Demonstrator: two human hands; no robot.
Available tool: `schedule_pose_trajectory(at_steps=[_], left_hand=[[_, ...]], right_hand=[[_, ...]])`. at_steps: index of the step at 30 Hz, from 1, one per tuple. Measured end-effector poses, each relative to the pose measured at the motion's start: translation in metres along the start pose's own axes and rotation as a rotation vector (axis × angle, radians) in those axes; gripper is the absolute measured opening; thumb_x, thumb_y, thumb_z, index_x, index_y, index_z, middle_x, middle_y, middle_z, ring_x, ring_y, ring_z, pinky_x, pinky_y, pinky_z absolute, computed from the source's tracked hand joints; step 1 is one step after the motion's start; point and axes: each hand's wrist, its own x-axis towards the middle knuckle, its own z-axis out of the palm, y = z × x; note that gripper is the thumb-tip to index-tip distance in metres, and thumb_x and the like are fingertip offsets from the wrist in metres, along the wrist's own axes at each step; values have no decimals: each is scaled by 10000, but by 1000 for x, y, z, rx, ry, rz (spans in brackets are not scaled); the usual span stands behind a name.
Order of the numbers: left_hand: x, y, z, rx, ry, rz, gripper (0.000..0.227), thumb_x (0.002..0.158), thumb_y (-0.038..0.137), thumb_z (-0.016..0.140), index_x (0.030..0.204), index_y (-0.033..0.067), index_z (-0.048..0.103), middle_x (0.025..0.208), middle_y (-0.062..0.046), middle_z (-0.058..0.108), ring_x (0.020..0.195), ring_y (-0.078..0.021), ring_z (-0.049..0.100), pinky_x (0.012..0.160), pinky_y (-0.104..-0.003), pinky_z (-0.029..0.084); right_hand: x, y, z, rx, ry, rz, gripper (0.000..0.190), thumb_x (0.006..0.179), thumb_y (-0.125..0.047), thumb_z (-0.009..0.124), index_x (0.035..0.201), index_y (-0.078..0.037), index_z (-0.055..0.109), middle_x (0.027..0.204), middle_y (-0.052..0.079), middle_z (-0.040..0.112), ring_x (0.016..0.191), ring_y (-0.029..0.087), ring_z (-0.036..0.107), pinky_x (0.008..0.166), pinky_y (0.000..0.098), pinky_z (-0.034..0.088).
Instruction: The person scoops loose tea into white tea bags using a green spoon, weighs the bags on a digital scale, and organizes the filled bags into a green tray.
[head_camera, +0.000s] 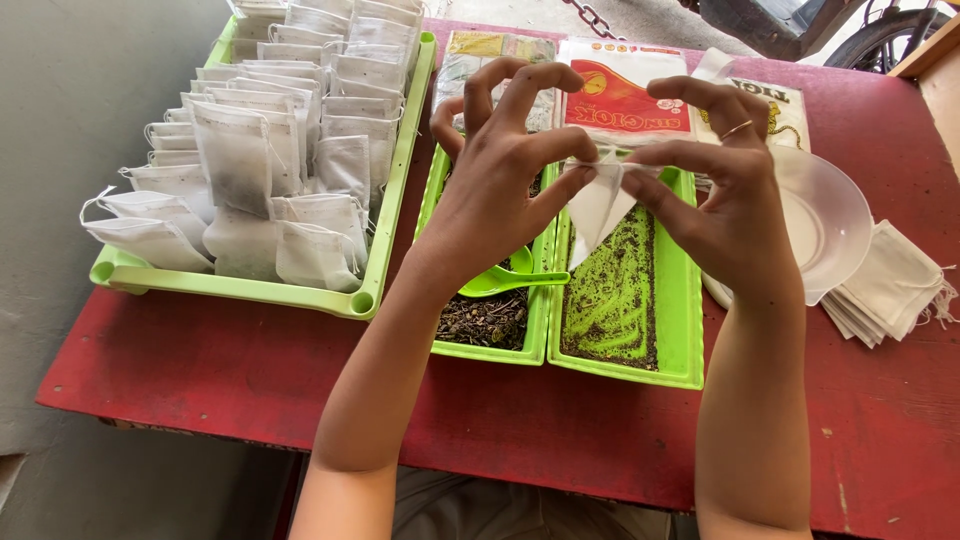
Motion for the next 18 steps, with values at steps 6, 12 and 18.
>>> schedule_pose_trajectory(at_steps=[6,12,18], left_hand=[[2,0,-5,-64,5,-60,156,925,345,786,894,227,690,1367,6,494,1368,-278,291,996,-581,232],[-1,-5,4,-137,-175,-117,213,848,456,803,842,262,713,1380,38,512,1366,-286,285,922,-496,205],[1,-7,2,-150,-21,-120,171,852,326,852,823,207,731,1359,21,542,1356,-287,315,1001,-564,236]], right_hand=[[-5,14,1,53,126,21,134,1013,-118,821,1048,-74,700,1396,140,572,1375,302,416,1165,476,370],[-5,16,5,183,245,1,156,1052,-183,769,1075,-68,666,1353,153,550,1345,275,482,1209,469,378],[-1,13,1,229,91,49,436,1004,-350,653,1237,16,621,1381,127,479,1343,272,397,1169,408,341]])
